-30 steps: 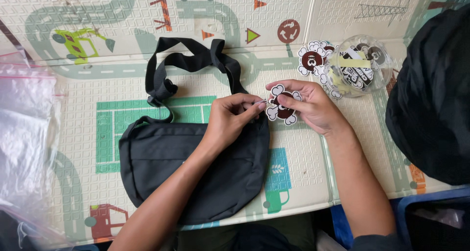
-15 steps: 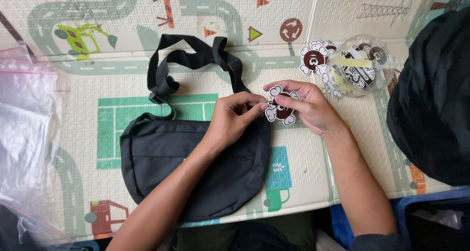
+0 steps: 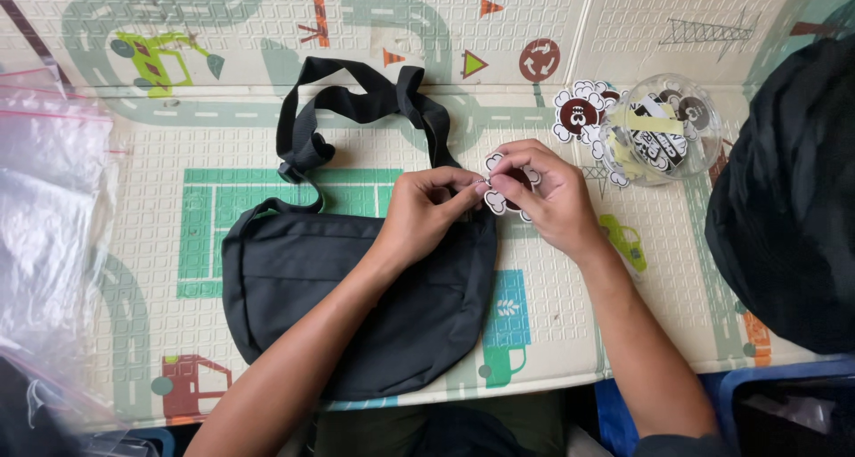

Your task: The person removes a black sling bag from a plastic bag and places it on a table. They use a white marker to wipe the surface of the bag, including the strap and front pocket. Finally, they attach a decorative sticker to the bag.

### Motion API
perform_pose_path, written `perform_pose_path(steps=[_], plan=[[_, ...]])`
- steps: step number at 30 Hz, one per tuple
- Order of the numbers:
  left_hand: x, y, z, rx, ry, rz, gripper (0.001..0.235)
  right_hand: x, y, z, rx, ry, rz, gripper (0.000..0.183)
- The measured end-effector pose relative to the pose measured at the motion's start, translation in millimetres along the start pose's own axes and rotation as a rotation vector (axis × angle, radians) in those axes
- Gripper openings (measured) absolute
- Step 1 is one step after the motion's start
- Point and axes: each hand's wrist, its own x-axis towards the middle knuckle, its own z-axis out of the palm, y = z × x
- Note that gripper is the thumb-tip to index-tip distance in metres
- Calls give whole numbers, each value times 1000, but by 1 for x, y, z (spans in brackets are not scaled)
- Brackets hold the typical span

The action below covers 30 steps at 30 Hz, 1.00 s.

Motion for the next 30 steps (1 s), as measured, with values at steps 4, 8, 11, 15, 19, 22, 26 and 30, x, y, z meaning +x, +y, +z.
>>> perform_pose_path(steps=[4,8,11,15,19,22,26,30], plan=[[-1,2,0,104,19,81,13,4,-30,3,-204,7,-72,13],[-2,7,-6,262,88,266,13,6,-40,4,-331,36,-153,10],[-3,3,1,213,60,309,17,3,-39,7,-313,46,-193,7],[-3,3,-2,300,97,382,17,4,-41,9,-307,67,-212,8],[-4,10,0,238,17,362,17,3,-43,10,-270,65,-215,6],[-4,9,0,165,-16,332,17,3,-40,9,-206,50,-196,7],[-3,2,0,89,-55,301,16,3,-34,10,-59,7,-154,7],[1,-3,0,32,-27,266,13,-1,-36,7,40,-32,-42,20]])
